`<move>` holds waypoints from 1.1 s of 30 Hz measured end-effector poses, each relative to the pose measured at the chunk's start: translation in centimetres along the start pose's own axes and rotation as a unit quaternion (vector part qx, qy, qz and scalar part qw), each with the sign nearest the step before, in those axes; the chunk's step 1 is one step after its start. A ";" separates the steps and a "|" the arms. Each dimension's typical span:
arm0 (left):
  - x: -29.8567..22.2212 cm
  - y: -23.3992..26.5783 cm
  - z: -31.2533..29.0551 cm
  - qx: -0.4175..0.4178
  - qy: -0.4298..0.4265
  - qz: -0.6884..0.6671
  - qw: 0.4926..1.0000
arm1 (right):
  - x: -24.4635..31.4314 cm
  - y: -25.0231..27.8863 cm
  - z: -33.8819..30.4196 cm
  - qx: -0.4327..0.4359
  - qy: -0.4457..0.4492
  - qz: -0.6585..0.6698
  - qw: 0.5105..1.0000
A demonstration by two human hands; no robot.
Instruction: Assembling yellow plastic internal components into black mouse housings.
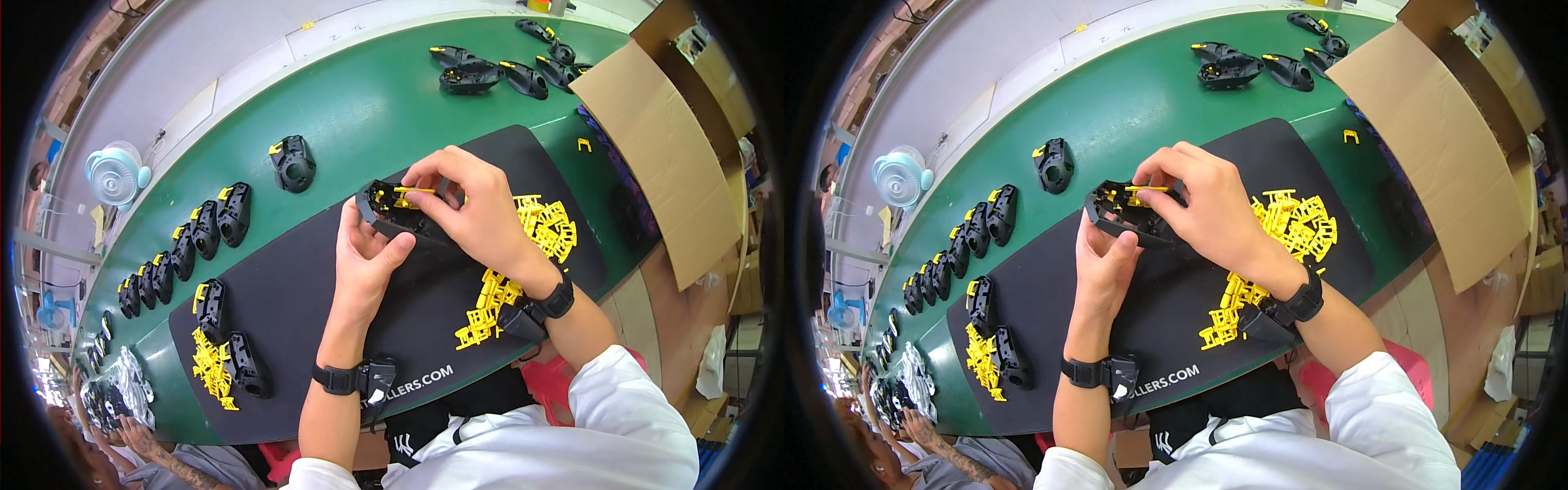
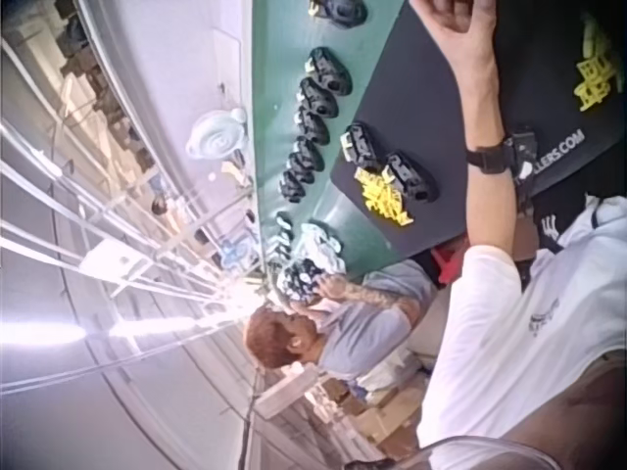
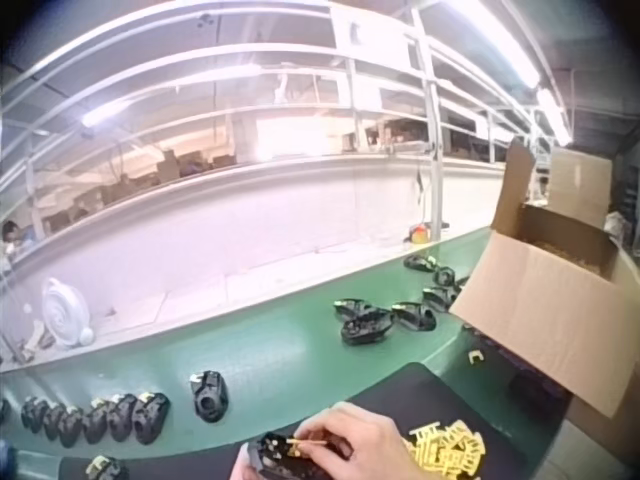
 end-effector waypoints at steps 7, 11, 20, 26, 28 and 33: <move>-0.1 -0.4 -0.2 0.017 -0.004 -0.029 0.999 | 0.9 0.5 -0.1 -0.008 0.001 -0.008 1.000; 0.1 -0.3 -0.3 0.025 -0.011 -0.021 0.999 | 0.8 0.4 -0.2 -0.017 0.015 -0.022 0.999; -0.4 -0.9 -0.3 -0.020 0.045 0.030 0.998 | -1.0 -0.1 0.1 0.052 -0.033 0.076 0.995; -0.6 -1.3 -0.4 -0.028 0.041 0.030 0.998 | -1.6 -1.9 -0.2 0.183 -0.065 0.206 0.959; -0.6 -1.1 -0.5 -0.024 0.050 0.036 0.998 | -1.3 -2.1 -0.4 0.217 -0.067 0.173 0.958; -0.3 -1.3 -0.6 -0.001 0.079 -0.026 0.997 | -0.3 -2.1 -0.7 0.257 -0.081 0.200 0.942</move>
Point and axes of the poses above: each hand's wrist, its own z-axis towards the middle knuckle, its own y-axis out of the back of the hand, x = y × z, the point moved 4 cm from there along z, towards the middle knuckle, and after that the axes turned 14 degrees about -z, right-handed, at the moved point
